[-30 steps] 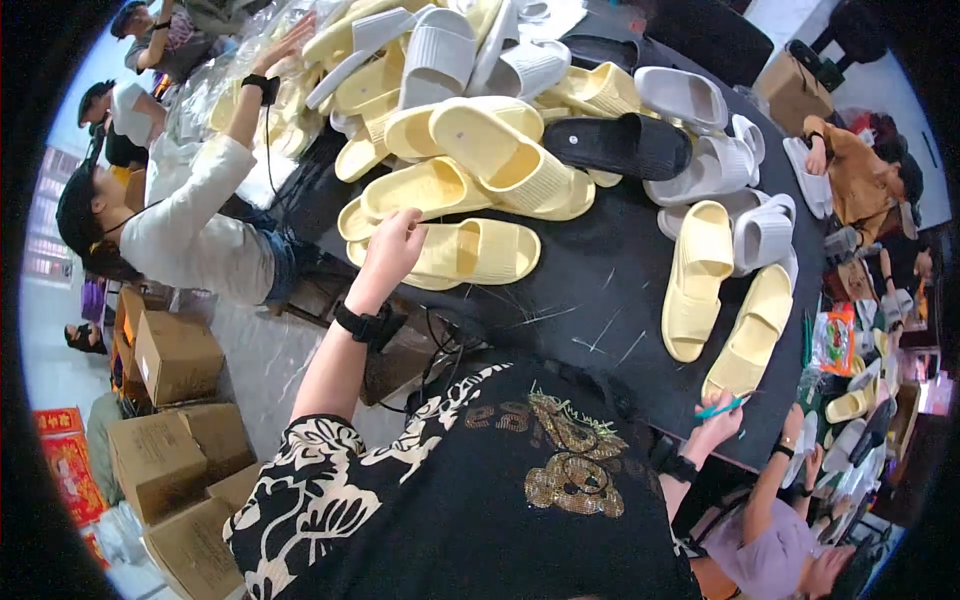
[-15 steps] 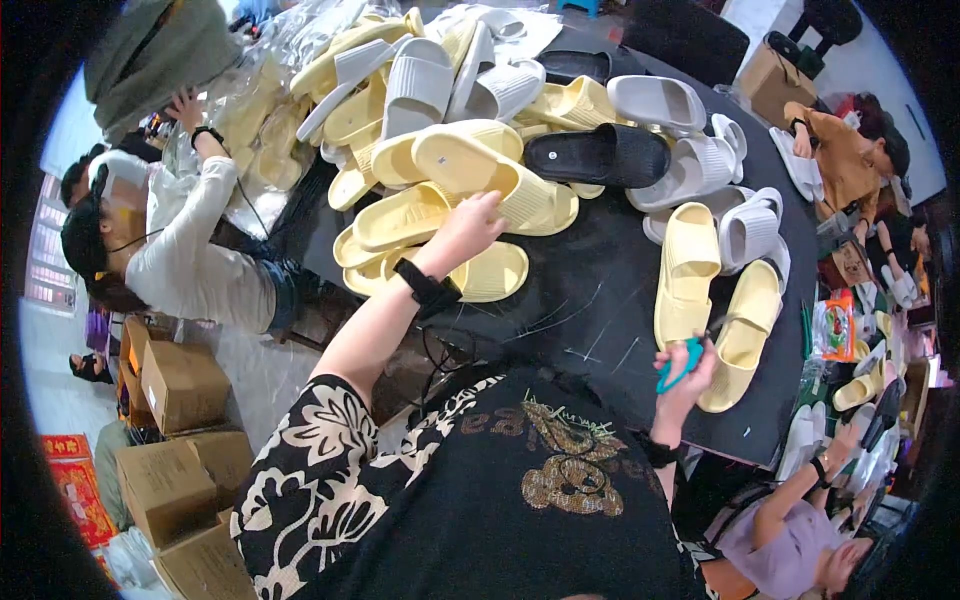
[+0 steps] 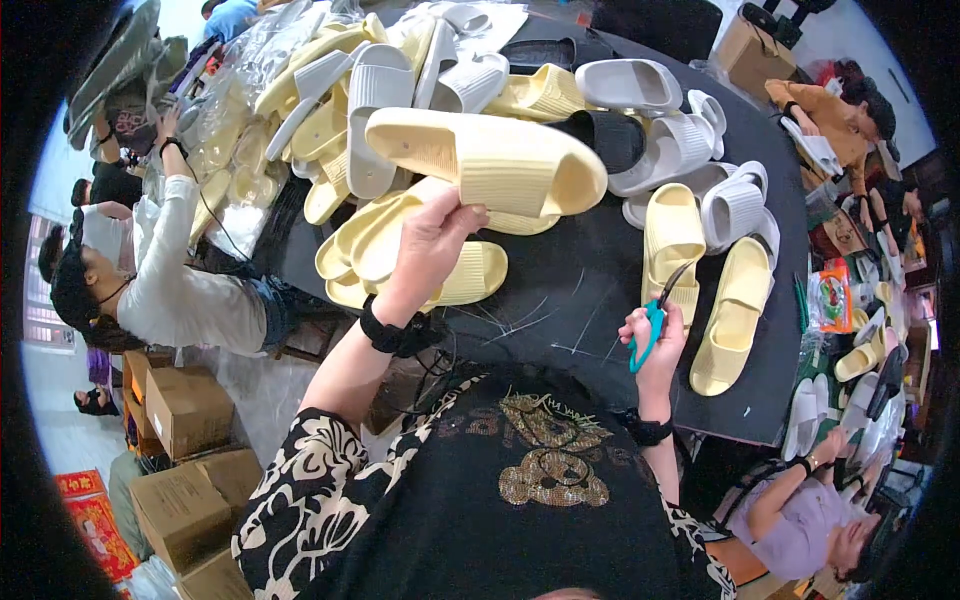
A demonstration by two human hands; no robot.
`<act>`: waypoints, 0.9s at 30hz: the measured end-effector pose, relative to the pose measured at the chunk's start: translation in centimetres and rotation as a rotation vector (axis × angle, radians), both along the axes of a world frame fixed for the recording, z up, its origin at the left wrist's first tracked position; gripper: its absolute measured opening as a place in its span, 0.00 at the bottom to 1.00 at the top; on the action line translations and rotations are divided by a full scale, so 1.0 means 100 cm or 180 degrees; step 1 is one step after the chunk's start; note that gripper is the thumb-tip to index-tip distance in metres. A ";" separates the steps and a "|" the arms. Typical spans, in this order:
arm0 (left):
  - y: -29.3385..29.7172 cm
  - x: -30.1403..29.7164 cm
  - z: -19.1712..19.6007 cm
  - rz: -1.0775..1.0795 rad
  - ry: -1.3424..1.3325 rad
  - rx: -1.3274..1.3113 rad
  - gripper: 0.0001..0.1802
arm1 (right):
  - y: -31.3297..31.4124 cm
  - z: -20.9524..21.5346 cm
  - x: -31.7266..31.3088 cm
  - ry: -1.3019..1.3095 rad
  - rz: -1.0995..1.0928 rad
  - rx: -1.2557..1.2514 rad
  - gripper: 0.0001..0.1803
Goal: The recorder is using scissors to trim excess material from molded sandals at a production table.
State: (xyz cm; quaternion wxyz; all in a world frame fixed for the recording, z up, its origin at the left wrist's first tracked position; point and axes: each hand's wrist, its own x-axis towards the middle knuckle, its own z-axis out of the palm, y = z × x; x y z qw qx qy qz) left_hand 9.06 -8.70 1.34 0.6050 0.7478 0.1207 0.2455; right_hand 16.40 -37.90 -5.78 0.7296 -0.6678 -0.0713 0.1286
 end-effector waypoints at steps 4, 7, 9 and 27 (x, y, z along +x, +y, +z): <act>-0.010 0.006 0.026 0.0076 -0.0238 -0.0382 0.10 | 0.008 0.005 0.001 0.0044 0.0176 0.0048 0.20; -0.016 0.003 0.033 0.0054 -0.0335 -0.0527 0.10 | 0.017 0.016 -0.004 0.0053 0.0286 0.0153 0.19; -0.021 0.002 0.033 0.0035 -0.0351 -0.0722 0.10 | 0.018 0.019 -0.006 0.0166 0.0442 0.0244 0.19; -0.023 0.011 -0.019 0.0377 -0.0084 -0.1444 0.10 | 0.076 0.015 0.014 0.2150 0.2544 0.1690 0.22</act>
